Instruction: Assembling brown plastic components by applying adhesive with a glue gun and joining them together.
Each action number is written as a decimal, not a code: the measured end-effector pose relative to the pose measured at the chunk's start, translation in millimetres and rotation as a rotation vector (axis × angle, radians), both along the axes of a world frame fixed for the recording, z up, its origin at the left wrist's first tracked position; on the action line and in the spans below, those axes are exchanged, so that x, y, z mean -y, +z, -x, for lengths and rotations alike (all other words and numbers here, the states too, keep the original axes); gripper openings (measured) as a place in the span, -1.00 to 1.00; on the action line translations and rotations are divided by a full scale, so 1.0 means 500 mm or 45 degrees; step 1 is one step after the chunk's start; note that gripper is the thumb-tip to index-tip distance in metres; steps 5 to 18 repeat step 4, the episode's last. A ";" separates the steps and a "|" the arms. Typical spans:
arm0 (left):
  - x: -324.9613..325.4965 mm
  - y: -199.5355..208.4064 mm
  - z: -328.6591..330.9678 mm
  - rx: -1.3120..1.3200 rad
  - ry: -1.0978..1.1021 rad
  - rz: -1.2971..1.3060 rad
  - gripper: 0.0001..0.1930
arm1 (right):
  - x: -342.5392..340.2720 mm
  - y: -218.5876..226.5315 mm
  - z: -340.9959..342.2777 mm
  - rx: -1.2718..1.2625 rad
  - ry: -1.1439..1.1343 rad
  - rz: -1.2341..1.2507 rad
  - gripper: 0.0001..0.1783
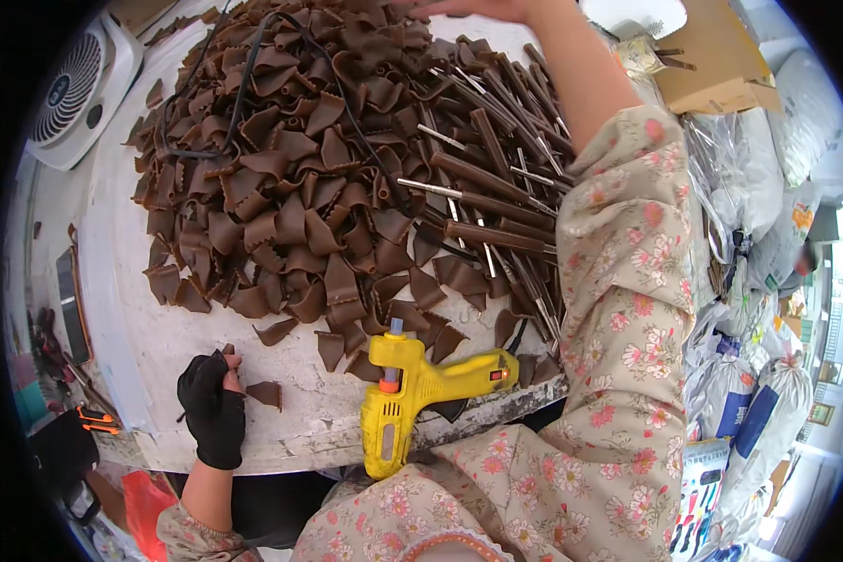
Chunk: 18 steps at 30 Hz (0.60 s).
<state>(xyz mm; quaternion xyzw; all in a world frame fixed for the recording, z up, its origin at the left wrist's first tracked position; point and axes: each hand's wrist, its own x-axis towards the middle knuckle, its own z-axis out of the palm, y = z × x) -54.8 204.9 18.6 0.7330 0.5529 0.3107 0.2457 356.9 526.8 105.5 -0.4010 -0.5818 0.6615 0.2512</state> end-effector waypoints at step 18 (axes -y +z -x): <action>0.001 0.006 0.008 0.008 0.003 0.060 -0.84 | 0.062 0.075 -0.046 1.058 -0.511 -0.346 -0.29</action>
